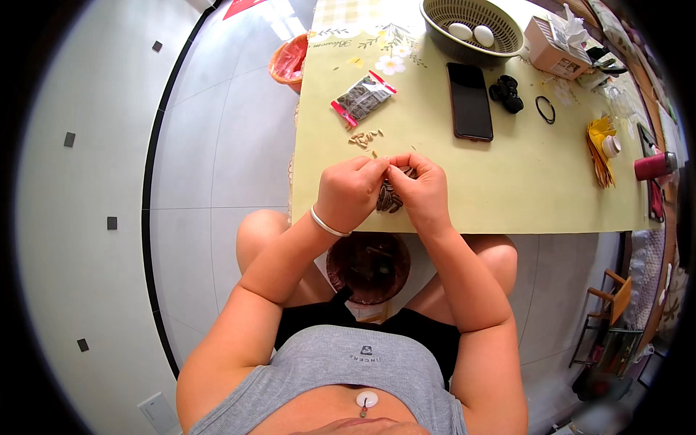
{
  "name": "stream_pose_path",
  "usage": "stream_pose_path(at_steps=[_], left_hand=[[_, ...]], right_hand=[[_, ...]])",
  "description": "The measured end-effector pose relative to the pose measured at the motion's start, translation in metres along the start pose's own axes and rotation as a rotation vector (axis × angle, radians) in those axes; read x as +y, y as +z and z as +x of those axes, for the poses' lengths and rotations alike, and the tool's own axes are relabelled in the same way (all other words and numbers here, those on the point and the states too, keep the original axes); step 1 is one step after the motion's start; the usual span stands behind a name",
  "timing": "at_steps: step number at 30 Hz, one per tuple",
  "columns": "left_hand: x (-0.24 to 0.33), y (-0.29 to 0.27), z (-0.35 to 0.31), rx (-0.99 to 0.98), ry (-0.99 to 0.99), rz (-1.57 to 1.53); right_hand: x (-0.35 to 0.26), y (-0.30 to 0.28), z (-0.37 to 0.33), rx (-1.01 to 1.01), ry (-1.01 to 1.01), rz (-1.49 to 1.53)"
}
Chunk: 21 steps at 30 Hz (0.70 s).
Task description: The person sits on the floor and shells sunflower seeds by hand, separating the kernels from the shells. The person places the empty shells into a small bowl positioned between their legs and keeps the kernels in their hand.
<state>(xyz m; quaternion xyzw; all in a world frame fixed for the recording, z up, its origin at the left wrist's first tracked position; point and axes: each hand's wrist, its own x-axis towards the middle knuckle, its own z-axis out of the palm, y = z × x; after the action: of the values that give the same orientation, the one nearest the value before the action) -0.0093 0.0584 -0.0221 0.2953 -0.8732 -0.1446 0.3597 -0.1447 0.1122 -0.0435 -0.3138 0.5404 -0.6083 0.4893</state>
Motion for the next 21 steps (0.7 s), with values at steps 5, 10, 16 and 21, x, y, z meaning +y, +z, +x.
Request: stream_pose_path(at_steps=[5,10,16,21], left_hand=[[0.0015,0.0014,0.003,0.018,0.017,0.013],[0.0039,0.0035,0.0025,-0.039,0.022,0.054],[0.0066,0.0023,0.0023,-0.018,-0.018,0.013],[0.0056,0.0043,0.0016,-0.017,-0.04,0.013]], right_hand=[[-0.0045,-0.0032,0.003,-0.011,-0.034,-0.011],[-0.0017,-0.005,0.0041,-0.012,-0.038,-0.093],[-0.0018,-0.0036,0.0049,0.006,-0.079,-0.138],[0.0036,-0.0019,0.0084,0.008,-0.061,-0.088]])
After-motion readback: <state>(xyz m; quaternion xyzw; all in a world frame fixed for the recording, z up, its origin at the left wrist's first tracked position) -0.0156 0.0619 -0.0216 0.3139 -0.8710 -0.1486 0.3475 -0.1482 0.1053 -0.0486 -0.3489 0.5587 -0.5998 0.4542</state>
